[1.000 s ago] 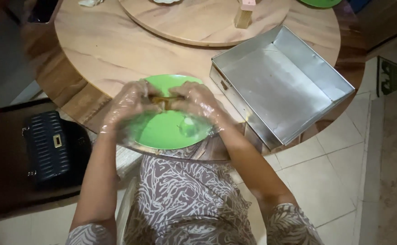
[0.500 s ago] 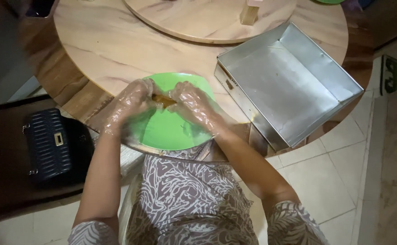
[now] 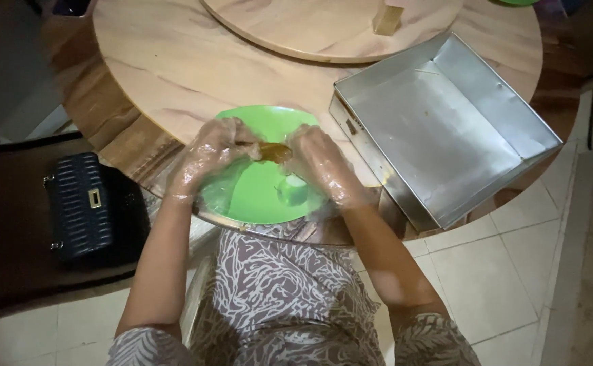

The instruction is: Kneading and shaping a small portion of brown paste or dough on a plate using both hands.

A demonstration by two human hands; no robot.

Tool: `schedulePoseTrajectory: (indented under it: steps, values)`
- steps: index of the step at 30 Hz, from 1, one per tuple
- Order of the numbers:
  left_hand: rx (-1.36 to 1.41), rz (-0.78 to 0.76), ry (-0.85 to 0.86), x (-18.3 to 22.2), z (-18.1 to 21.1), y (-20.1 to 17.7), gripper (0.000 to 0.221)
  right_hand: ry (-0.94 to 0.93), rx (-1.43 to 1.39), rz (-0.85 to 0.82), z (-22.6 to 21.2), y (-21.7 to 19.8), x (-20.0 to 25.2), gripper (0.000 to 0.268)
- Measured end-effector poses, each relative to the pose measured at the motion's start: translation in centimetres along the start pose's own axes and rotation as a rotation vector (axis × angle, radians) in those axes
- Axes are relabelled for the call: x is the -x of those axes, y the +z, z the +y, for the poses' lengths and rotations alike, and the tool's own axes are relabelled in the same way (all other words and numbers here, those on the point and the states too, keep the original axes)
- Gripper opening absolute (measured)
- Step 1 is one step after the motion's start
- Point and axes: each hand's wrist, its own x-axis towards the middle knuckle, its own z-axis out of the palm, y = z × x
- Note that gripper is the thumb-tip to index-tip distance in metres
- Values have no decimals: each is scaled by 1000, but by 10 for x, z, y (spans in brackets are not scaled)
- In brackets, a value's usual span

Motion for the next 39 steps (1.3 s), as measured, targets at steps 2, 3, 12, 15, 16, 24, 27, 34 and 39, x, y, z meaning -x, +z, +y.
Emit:
schedulePoseTrajectory:
  steps: [2,3,12,15,16,24,27,34,39]
  values:
    - [115,50,-30,0,-9,2,25,-61,-4,33,5,2,-4,15]
    - [115,46,-26,0,-7,1,25,-57,-4,37,1,-2,-5,15]
    - [-22,158,102,9,-16,3,34,108,-132,-78,-23,-38,8,24]
    - [-67,70,57,7,8,-12,31,51,-119,-77,-25,-52,14,19]
    - [-11,10,-37,6,23,-16,24,-20,-184,-43,-32,-63,19,21]
    - [117,-38,-226,-10,55,-15,19,-80,-552,128,20,19,-18,13]
    - [212,13,-175,-10,71,-19,9,-86,-511,107,10,11,-11,13]
    - [1088,-146,-319,-35,-27,25,9,-114,-370,34,-16,-12,3,15]
    - [126,-86,-291,-23,28,-6,23,-129,-279,-8,-31,-41,13,17]
